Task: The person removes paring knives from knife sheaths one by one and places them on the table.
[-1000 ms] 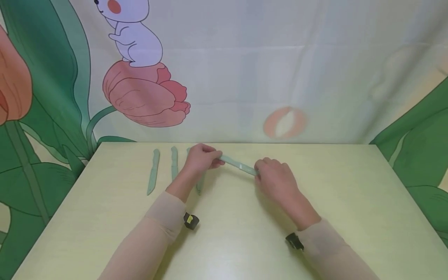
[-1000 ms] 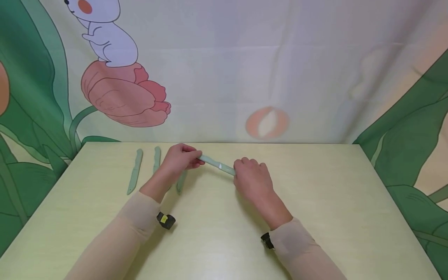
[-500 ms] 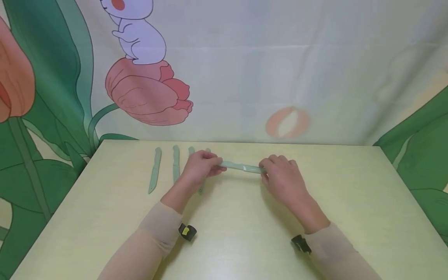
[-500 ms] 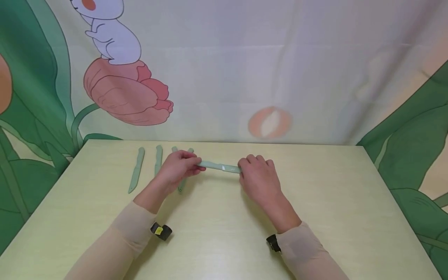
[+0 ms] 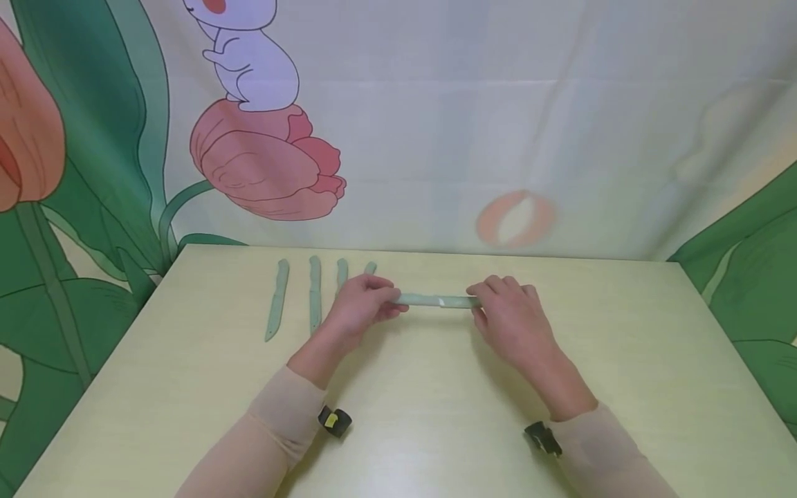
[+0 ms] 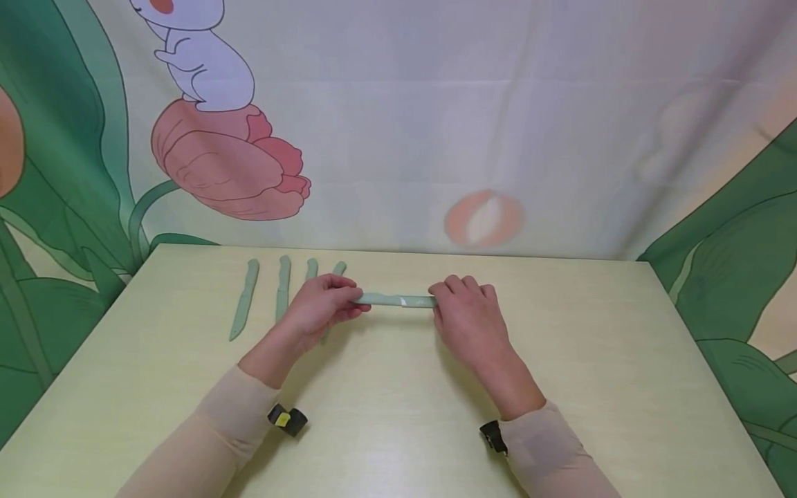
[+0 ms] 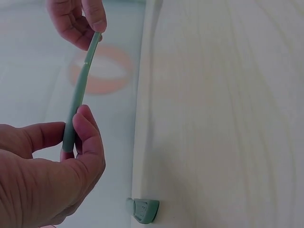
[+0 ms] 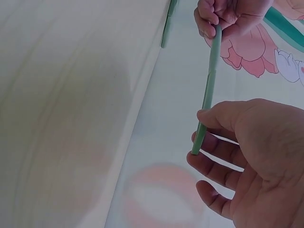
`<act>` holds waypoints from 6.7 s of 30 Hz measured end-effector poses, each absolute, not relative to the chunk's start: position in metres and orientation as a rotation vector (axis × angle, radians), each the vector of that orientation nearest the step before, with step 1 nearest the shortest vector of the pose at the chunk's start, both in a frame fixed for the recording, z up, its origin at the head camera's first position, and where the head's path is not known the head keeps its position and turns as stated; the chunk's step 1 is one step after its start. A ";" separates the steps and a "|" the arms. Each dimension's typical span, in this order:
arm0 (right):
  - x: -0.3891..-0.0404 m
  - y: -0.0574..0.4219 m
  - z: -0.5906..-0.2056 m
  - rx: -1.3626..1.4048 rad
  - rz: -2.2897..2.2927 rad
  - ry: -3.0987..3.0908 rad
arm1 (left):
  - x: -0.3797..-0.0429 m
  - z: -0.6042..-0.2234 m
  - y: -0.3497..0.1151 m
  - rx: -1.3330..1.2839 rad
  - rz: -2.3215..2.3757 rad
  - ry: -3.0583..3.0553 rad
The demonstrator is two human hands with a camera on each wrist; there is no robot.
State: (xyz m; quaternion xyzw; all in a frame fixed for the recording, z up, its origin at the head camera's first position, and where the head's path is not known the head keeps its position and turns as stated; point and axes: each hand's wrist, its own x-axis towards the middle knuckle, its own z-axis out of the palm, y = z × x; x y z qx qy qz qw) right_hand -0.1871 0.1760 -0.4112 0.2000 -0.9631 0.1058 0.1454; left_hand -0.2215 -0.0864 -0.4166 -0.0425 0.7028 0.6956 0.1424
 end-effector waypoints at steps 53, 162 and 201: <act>-0.185 0.175 -0.412 0.657 0.307 -2.730 | -0.202 -0.414 -0.063 0.758 0.724 3.206; -0.172 0.157 -0.416 0.826 0.243 -2.691 | -0.176 -0.410 -0.045 0.942 0.119 3.289; -0.176 0.162 -0.413 0.836 0.287 -2.742 | -0.176 -0.404 -0.047 0.896 0.125 3.233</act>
